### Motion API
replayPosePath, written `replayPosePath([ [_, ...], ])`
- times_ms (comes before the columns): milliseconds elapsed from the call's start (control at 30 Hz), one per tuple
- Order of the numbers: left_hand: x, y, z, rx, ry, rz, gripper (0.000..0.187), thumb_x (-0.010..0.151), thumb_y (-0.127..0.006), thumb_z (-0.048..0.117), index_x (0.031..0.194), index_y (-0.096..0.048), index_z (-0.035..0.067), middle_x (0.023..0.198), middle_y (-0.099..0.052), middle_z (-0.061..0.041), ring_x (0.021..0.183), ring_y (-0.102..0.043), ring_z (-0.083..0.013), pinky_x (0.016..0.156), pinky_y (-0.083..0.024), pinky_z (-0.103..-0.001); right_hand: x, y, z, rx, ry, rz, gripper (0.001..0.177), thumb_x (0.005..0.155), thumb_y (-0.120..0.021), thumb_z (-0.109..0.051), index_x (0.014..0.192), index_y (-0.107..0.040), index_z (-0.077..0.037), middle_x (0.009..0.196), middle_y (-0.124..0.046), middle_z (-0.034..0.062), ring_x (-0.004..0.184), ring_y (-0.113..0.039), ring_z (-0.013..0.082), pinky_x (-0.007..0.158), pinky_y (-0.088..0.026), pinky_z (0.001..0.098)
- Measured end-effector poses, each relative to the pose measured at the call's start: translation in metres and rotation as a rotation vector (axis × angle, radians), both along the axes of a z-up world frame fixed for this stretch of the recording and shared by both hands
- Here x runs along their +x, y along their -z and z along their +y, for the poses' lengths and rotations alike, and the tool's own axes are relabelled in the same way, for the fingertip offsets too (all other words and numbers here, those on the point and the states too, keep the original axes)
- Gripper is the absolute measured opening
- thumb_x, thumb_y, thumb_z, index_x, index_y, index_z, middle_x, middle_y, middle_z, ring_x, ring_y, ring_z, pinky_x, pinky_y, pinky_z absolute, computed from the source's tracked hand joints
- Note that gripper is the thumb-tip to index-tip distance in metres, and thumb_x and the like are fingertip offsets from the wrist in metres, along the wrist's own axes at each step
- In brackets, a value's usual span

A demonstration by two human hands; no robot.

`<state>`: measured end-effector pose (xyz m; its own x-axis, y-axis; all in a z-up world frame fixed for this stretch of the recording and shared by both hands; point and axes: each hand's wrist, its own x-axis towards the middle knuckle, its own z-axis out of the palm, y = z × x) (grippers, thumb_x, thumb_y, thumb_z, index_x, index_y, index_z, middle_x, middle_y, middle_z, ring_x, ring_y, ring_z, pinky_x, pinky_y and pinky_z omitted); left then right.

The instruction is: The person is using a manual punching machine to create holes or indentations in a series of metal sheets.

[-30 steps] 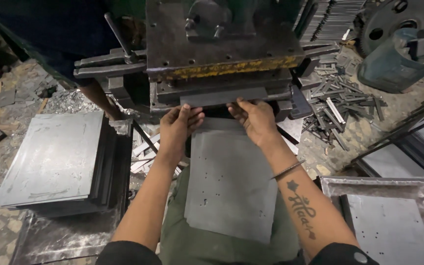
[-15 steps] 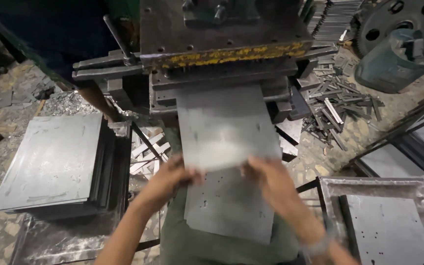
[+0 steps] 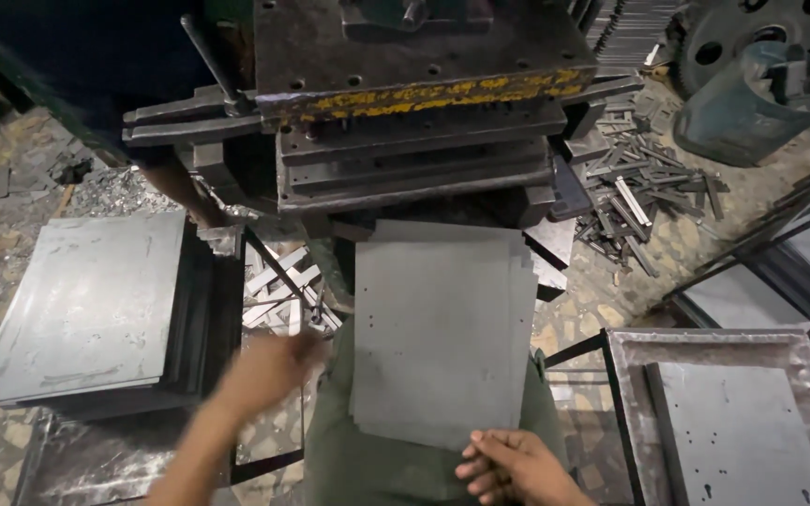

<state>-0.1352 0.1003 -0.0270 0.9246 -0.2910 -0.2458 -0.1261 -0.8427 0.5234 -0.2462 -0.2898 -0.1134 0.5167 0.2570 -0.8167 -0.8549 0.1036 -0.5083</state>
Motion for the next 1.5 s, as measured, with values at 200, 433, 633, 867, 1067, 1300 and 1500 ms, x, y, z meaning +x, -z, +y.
replayPosePath([
  [200, 0.018, 0.012, 0.118, 0.117, -0.452, -0.654, 0.056, 0.101, -0.063, 0.041, 0.135, -0.059, -0.003, 0.13, -0.065, -0.03, 0.12, -0.061, -0.0452, 0.101, -0.05, -0.051, 0.015, -0.025, 0.019, -0.044, -0.022, -0.104, 0.036, 0.097, -0.062, -0.036, 0.102, -0.067, -0.001, 0.09, -0.078, 0.0147, 0.07, -0.073, 0.0203, 0.066, -0.062, 0.0346],
  [433, -0.058, 0.057, 0.101, 0.52, -0.555, -0.747, 0.076, 0.098, -0.053, 0.043, 0.15, -0.045, -0.013, 0.156, -0.045, -0.035, 0.149, -0.041, -0.0479, 0.121, -0.032, -0.056, 0.017, -0.019, 0.035, 0.011, 0.036, -0.132, 0.035, 0.097, -0.061, -0.035, 0.102, -0.067, -0.001, 0.089, -0.077, 0.0126, 0.074, -0.073, 0.0188, 0.069, -0.062, 0.0333],
  [633, -0.075, 0.033, 0.101, 0.403, -0.565, -0.628, 0.05, 0.106, -0.051, 0.03, 0.145, -0.056, -0.002, 0.151, -0.055, -0.021, 0.141, -0.053, -0.0392, 0.125, -0.039, -0.051, 0.018, -0.016, 0.047, 0.04, -0.046, -0.116, 0.036, 0.098, -0.06, -0.036, 0.102, -0.068, -0.002, 0.089, -0.078, 0.0131, 0.074, -0.074, 0.0192, 0.069, -0.062, 0.0336],
  [867, -0.036, 0.015, 0.162, 0.234, -0.645, -0.814, 0.069, 0.106, -0.059, 0.043, 0.144, -0.051, -0.015, 0.151, -0.045, -0.042, 0.137, -0.046, -0.0537, 0.116, -0.038, -0.056, 0.031, 0.017, 0.038, 0.038, -0.072, -0.149, 0.035, 0.094, -0.063, -0.036, 0.102, -0.068, -0.002, 0.088, -0.078, 0.0141, 0.072, -0.075, 0.0225, 0.068, -0.063, 0.0387],
  [1067, 0.015, 0.148, 0.202, 0.717, -0.632, -0.54, 0.075, 0.107, -0.042, 0.042, 0.154, -0.036, -0.017, 0.163, -0.029, -0.037, 0.155, -0.027, -0.05, 0.118, -0.027, -0.066, 0.062, 0.033, 0.036, -0.042, -0.098, -0.117, 0.038, 0.093, -0.064, -0.035, 0.108, -0.069, -0.001, 0.093, -0.079, 0.0175, 0.077, -0.075, 0.0267, 0.071, -0.063, 0.0439],
  [1300, -0.003, 0.041, 0.067, 0.621, -0.691, -0.286, 0.091, 0.089, -0.061, 0.04, 0.152, -0.023, -0.014, 0.159, -0.018, -0.039, 0.151, -0.012, -0.0518, 0.119, -0.011, -0.064, 0.096, 0.0, 0.07, -0.076, -0.097, -0.153, 0.042, 0.096, -0.061, -0.036, 0.111, -0.068, 0.003, 0.094, -0.074, 0.0192, 0.082, -0.074, 0.0291, 0.075, -0.063, 0.0481],
  [1500, 0.006, -0.008, 0.084, 0.585, -0.65, -0.154, 0.091, 0.081, -0.072, 0.024, 0.148, -0.027, -0.018, 0.153, -0.023, -0.046, 0.143, -0.026, -0.0601, 0.118, -0.026, -0.061, 0.103, -0.028, 0.092, -0.094, -0.106, -0.259, 0.041, 0.097, -0.061, -0.033, 0.114, -0.068, 0.003, 0.097, -0.075, 0.0203, 0.087, -0.073, 0.0298, 0.076, -0.06, 0.0477],
])
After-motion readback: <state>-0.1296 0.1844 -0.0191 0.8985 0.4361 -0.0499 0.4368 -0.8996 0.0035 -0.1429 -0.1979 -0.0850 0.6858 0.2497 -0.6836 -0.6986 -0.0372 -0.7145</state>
